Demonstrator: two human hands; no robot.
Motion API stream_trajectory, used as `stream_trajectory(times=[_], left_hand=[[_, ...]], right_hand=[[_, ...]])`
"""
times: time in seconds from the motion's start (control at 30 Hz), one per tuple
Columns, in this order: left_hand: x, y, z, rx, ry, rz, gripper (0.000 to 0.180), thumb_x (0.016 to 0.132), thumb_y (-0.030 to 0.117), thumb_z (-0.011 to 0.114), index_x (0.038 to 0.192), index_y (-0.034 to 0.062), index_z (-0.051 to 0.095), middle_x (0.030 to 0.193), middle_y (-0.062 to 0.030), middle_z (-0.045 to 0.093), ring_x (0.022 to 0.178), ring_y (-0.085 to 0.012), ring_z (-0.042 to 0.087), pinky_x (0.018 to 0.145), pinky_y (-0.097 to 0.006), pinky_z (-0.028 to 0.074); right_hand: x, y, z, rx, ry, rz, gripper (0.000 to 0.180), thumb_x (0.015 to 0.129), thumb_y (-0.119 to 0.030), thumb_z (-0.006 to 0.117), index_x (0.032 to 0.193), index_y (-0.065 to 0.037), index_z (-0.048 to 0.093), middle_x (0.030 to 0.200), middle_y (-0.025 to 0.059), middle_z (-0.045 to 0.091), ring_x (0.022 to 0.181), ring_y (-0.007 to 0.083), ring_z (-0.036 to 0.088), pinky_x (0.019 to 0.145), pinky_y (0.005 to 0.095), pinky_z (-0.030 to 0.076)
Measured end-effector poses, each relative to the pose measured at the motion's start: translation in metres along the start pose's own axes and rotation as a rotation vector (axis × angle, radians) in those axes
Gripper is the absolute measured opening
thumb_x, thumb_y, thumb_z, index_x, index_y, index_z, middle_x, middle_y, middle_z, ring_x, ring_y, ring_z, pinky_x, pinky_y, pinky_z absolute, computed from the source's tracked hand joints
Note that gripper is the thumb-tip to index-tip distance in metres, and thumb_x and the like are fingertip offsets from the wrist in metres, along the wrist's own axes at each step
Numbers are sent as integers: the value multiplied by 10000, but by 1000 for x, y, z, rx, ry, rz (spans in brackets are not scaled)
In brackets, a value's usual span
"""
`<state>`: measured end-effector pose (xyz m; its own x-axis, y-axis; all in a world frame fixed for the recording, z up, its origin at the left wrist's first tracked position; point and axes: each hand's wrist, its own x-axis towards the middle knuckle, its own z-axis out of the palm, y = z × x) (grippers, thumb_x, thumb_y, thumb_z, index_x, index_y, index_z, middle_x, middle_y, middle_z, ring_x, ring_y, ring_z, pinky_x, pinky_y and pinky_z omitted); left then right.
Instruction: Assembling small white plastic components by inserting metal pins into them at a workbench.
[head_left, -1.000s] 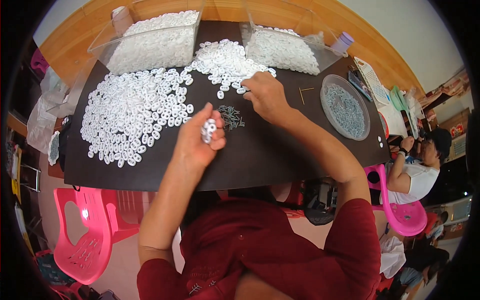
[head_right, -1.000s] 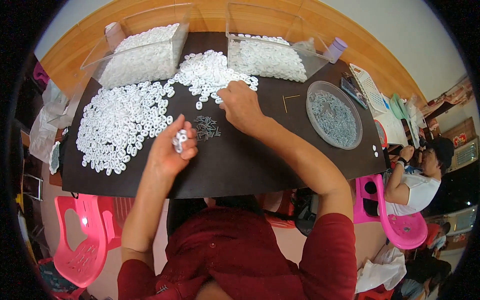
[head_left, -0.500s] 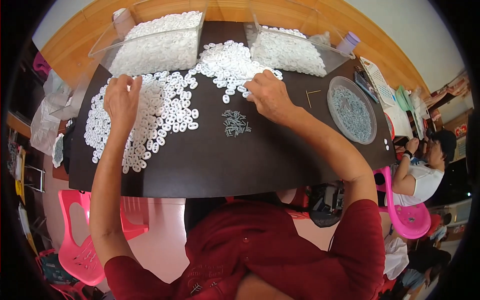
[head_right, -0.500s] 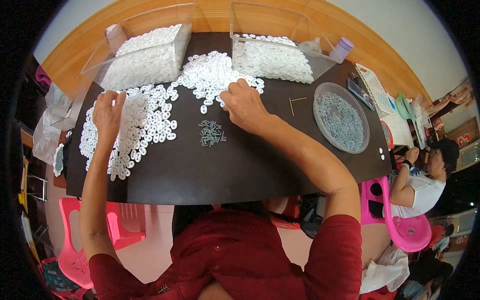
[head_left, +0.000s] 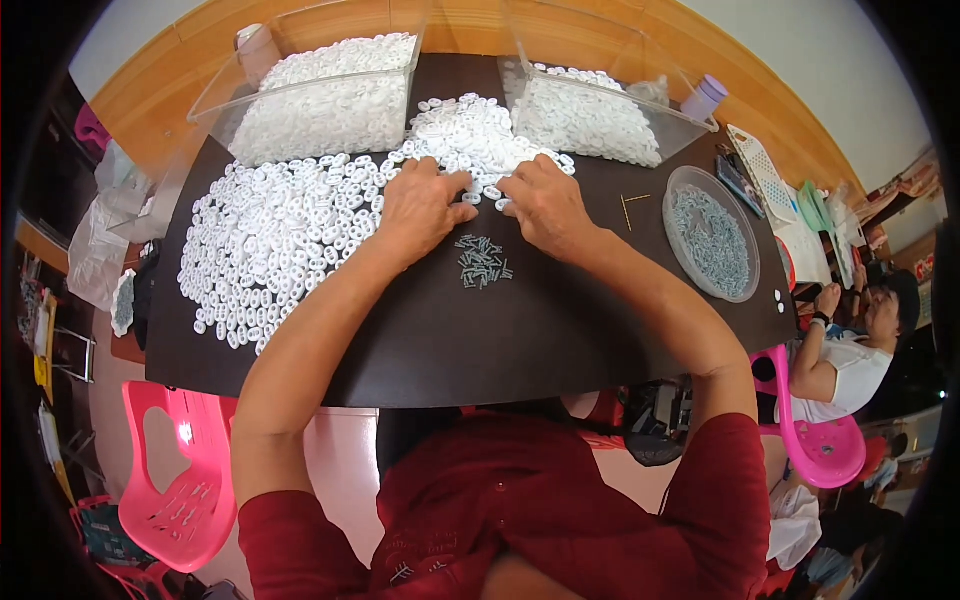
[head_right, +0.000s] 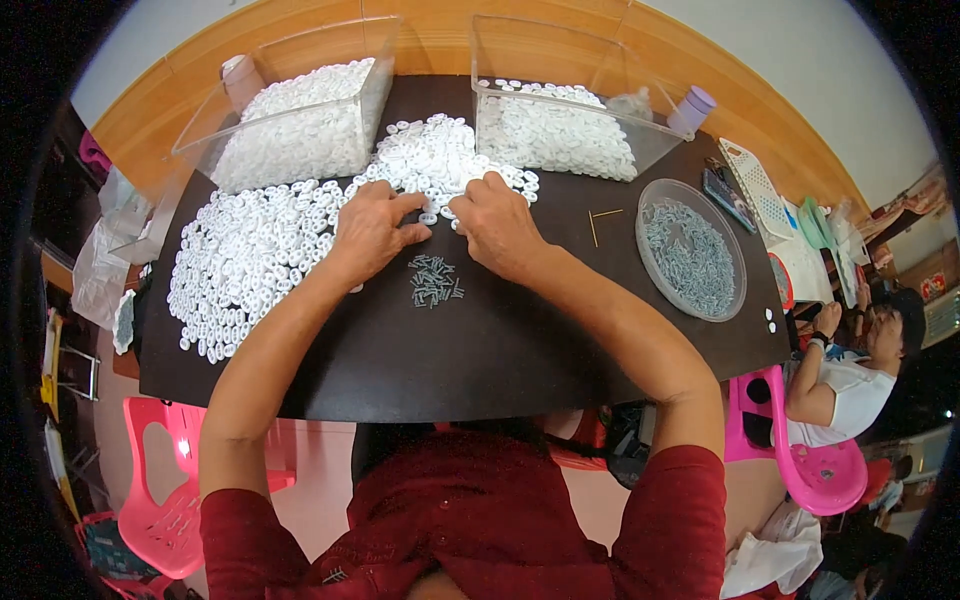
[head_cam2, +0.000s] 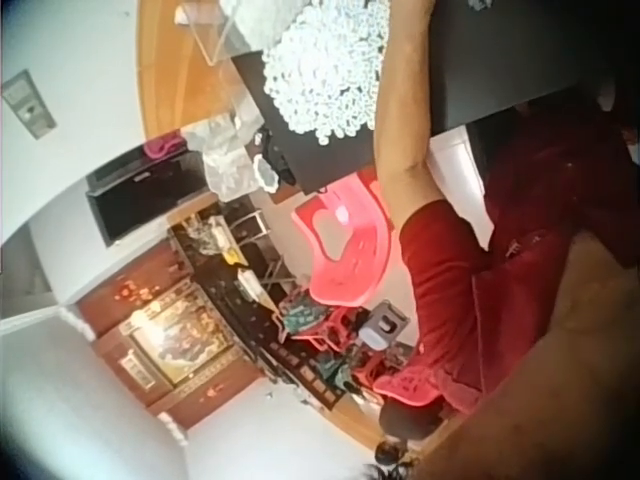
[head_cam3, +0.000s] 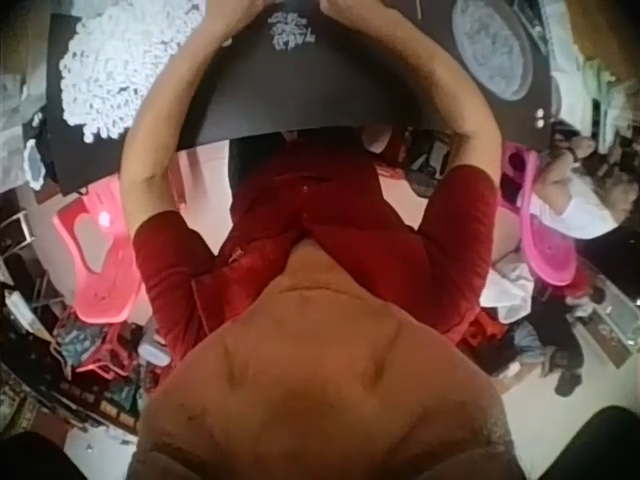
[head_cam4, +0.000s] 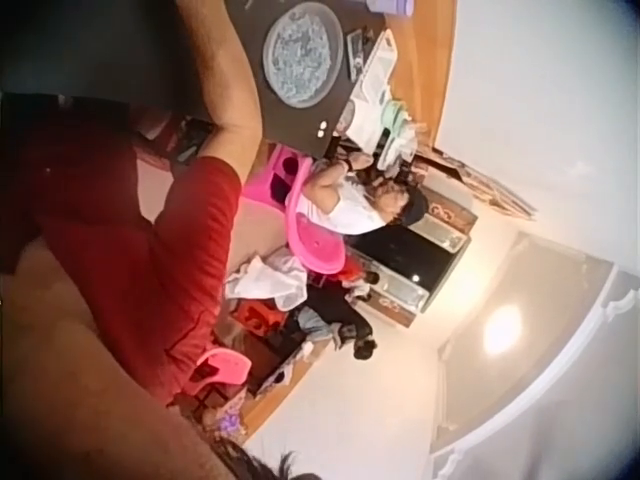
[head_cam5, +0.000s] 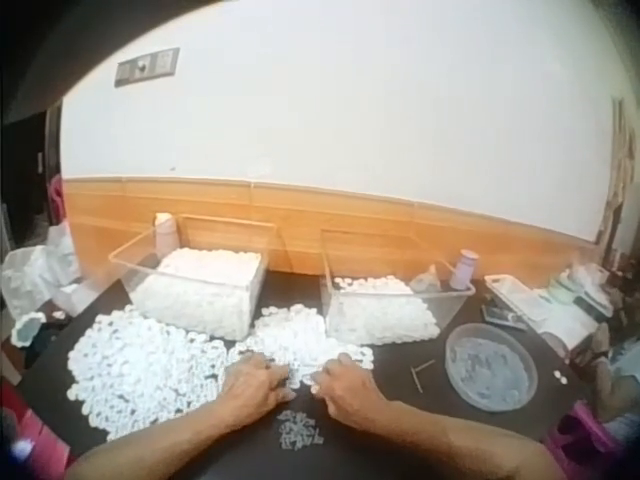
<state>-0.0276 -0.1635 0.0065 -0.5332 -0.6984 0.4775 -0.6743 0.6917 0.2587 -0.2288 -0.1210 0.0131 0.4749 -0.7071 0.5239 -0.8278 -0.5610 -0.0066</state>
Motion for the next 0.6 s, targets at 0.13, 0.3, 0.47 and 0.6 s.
stream_trajectory(times=[0.13, 0.3, 0.47, 0.6], left_hand=[[1, -6, 5, -55, -21, 25, 286, 675, 214, 717, 949, 135, 685, 814, -91, 576, 838, -266, 565, 720, -371, 450], [-5, -19, -16, -182, -1, -47, 251, 677, 94, 674, 927, 114, 682, 798, -84, 578, 819, -260, 571, 709, -357, 446], [-5, -29, -9, -168, 30, -148, 244, 682, 70, 661, 922, 110, 678, 780, -92, 573, 816, -269, 570, 709, -363, 442], [2, -26, -1, -81, 29, -80, 234, 695, 58, 646, 923, 106, 674, 774, -102, 567, 815, -283, 567, 712, -381, 439]], right_hand=[[-6, 4, 1, 12, 29, 50, 277, 623, -59, 733, 872, -76, 613, 795, 65, 547, 785, 257, 513, 676, 359, 440], [-6, 6, -1, 74, 98, 79, 226, 639, -52, 719, 843, -75, 625, 773, 71, 551, 780, 263, 527, 676, 364, 439], [3, 2, 7, 126, 108, 107, 168, 664, -73, 702, 822, -80, 646, 748, 76, 557, 773, 268, 532, 673, 373, 436], [15, -3, 16, 120, 78, 116, 137, 674, -77, 691, 807, -89, 658, 737, 80, 558, 766, 267, 533, 670, 374, 433]])
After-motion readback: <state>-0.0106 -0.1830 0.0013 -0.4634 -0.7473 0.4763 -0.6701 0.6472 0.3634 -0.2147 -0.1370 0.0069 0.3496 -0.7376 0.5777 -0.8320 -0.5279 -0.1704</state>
